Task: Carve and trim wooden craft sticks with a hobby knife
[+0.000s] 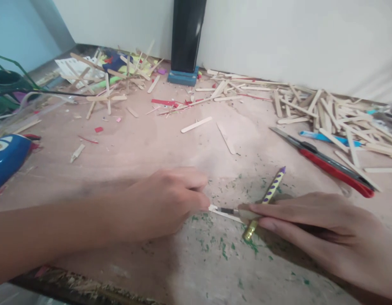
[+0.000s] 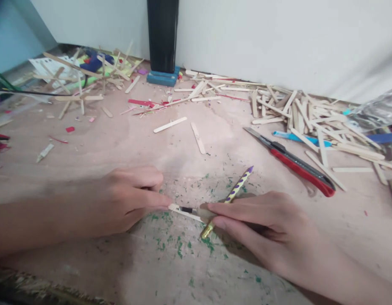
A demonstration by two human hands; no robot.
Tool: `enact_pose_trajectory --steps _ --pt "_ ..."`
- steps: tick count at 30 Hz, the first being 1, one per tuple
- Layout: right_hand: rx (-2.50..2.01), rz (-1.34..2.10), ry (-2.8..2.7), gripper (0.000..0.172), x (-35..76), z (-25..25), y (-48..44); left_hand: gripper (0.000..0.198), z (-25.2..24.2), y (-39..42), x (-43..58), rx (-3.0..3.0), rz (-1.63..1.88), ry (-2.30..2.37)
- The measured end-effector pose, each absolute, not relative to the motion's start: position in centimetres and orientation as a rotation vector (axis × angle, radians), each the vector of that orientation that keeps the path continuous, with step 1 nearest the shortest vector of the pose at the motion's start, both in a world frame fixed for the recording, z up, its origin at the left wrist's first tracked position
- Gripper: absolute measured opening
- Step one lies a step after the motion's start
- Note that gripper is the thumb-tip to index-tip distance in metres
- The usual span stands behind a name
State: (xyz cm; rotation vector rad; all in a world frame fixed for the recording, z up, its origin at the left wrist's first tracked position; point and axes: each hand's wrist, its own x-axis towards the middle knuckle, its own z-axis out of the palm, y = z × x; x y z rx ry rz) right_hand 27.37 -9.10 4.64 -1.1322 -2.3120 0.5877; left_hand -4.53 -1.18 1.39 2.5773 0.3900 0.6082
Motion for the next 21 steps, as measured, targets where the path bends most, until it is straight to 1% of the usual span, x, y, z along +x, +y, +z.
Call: enact_pose_trajectory --steps 4,11,14,21 --pt "-1.105 0.609 -2.323 0.029 27.5 4.4 -9.1 0.041 1.7 -1.4 -4.5 2.570 0.593 0.395" --pt "-1.118 0.619 -2.340 0.025 27.9 4.1 -9.3 0.038 1.7 -1.3 -4.6 2.533 0.609 0.396" --pt "-1.119 0.646 -2.333 0.028 28.3 3.6 -9.5 0.036 1.8 -1.3 -4.7 2.542 0.599 0.392" --pt "-1.113 0.636 -2.344 0.042 28.5 3.1 -9.8 0.039 2.2 -1.3 -4.7 2.585 0.581 0.422"
